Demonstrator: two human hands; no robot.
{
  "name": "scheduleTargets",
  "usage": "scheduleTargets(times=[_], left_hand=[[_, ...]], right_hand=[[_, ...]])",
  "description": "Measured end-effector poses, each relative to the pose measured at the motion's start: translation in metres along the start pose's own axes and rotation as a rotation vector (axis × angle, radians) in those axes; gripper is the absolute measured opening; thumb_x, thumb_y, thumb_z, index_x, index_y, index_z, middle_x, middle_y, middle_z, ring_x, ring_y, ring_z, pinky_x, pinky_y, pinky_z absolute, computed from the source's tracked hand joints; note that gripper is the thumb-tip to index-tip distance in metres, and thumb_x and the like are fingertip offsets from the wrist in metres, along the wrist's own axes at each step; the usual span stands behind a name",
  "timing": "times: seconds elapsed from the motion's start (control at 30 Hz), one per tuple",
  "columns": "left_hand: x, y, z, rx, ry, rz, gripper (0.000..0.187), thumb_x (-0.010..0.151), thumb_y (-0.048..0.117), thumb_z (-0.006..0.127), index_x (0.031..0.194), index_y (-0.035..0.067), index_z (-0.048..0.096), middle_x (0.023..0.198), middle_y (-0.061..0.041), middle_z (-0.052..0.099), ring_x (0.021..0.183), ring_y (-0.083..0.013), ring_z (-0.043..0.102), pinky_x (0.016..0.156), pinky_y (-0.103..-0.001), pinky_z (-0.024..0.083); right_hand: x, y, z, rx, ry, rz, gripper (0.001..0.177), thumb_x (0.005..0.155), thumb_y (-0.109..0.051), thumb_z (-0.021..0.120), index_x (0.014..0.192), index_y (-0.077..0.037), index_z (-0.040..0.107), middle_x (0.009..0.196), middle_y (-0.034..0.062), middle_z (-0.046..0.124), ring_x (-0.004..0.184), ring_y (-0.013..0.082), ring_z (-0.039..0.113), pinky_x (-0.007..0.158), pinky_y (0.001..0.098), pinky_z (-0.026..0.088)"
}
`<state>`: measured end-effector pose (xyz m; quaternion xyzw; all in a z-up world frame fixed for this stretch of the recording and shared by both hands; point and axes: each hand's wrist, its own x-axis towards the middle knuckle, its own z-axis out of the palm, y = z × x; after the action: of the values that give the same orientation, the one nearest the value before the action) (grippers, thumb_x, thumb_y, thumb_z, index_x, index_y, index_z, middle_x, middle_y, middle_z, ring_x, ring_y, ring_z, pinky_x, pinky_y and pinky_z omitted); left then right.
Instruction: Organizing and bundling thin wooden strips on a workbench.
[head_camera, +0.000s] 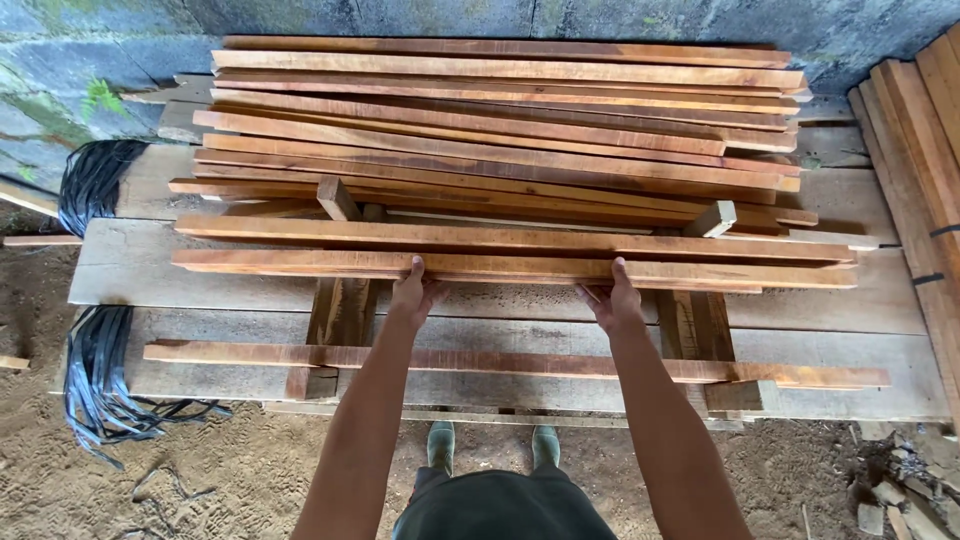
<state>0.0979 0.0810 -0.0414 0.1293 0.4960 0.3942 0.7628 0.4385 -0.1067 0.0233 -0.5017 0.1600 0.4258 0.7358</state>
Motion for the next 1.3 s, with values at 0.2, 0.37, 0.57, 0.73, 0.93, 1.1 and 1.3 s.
scheduleTargets(times=[0.2,0.37,0.57,0.73,0.93,1.1,1.3], left_hand=[[-0.041,0.014,0.016,0.019,-0.027,-0.018,0.075,0.105,0.033,0.062,0.154,-0.008,0.022,0.140,-0.038,0.040,0.127,-0.0563,0.053,0.099,-0.072,0.054],[-0.046,0.008,0.005,0.050,-0.044,-0.019,0.076,0.105,0.034,0.062,0.155,-0.007,0.020,0.142,-0.036,0.038,0.131,-0.0537,0.050,0.103,-0.071,0.053],[-0.055,0.012,0.015,0.053,-0.045,-0.037,0.078,0.106,0.036,0.059,0.158,-0.004,0.016,0.146,-0.033,0.035,0.138,-0.0514,0.043,0.107,-0.071,0.050],[-0.082,0.040,0.026,0.475,-0.041,-0.163,0.079,0.107,0.058,0.040,0.155,-0.004,0.025,0.129,-0.030,0.056,0.113,-0.0379,0.068,0.093,-0.058,0.065],[-0.061,0.080,0.030,1.227,-0.224,-0.199,0.050,0.100,0.047,0.053,0.103,0.001,0.072,0.078,-0.012,0.072,0.067,-0.0253,0.075,0.059,-0.038,0.067],[-0.038,0.106,0.041,1.912,-0.106,0.479,0.050,0.098,0.054,0.042,0.136,0.033,0.066,0.132,-0.004,0.070,0.117,-0.0346,0.068,0.099,-0.052,0.055],[-0.052,0.102,0.025,2.192,-0.192,0.502,0.055,0.102,0.055,0.029,0.124,0.029,0.073,0.128,0.000,0.074,0.125,-0.0257,0.066,0.110,-0.043,0.046]], right_hand=[[-0.034,-0.002,0.003,0.025,0.010,0.040,0.066,0.100,-0.036,0.073,0.141,0.003,0.039,0.129,0.0293,0.054,0.117,0.0504,0.064,0.101,0.0714,0.052],[-0.034,0.002,-0.006,0.002,0.005,0.036,0.067,0.100,-0.036,0.071,0.142,0.003,0.038,0.131,0.0288,0.053,0.117,0.0492,0.063,0.101,0.0712,0.052],[-0.034,-0.004,-0.006,-0.038,-0.005,0.044,0.070,0.100,-0.038,0.071,0.144,0.002,0.035,0.133,0.0302,0.051,0.117,0.0497,0.064,0.099,0.0710,0.054],[-0.061,-0.015,0.003,-0.356,-0.097,0.087,0.084,0.101,-0.063,0.055,0.146,0.004,0.033,0.134,0.0323,0.050,0.122,0.0491,0.061,0.100,0.0604,0.056],[-0.055,-0.036,0.020,-1.202,-0.214,0.126,0.096,0.099,-0.078,0.031,0.109,0.009,0.072,0.078,0.0221,0.073,0.062,0.0333,0.072,0.050,0.0373,0.057],[-0.010,-0.049,0.022,-1.755,-0.103,-0.667,0.045,0.091,-0.071,0.062,0.099,-0.030,0.080,0.090,0.0022,0.078,0.097,0.0315,0.072,0.090,0.0457,0.057],[-0.023,-0.054,0.017,-2.159,-0.233,-0.838,0.043,0.096,-0.060,0.057,0.119,-0.030,0.076,0.124,-0.0055,0.072,0.123,0.0199,0.057,0.106,0.0407,0.045]])
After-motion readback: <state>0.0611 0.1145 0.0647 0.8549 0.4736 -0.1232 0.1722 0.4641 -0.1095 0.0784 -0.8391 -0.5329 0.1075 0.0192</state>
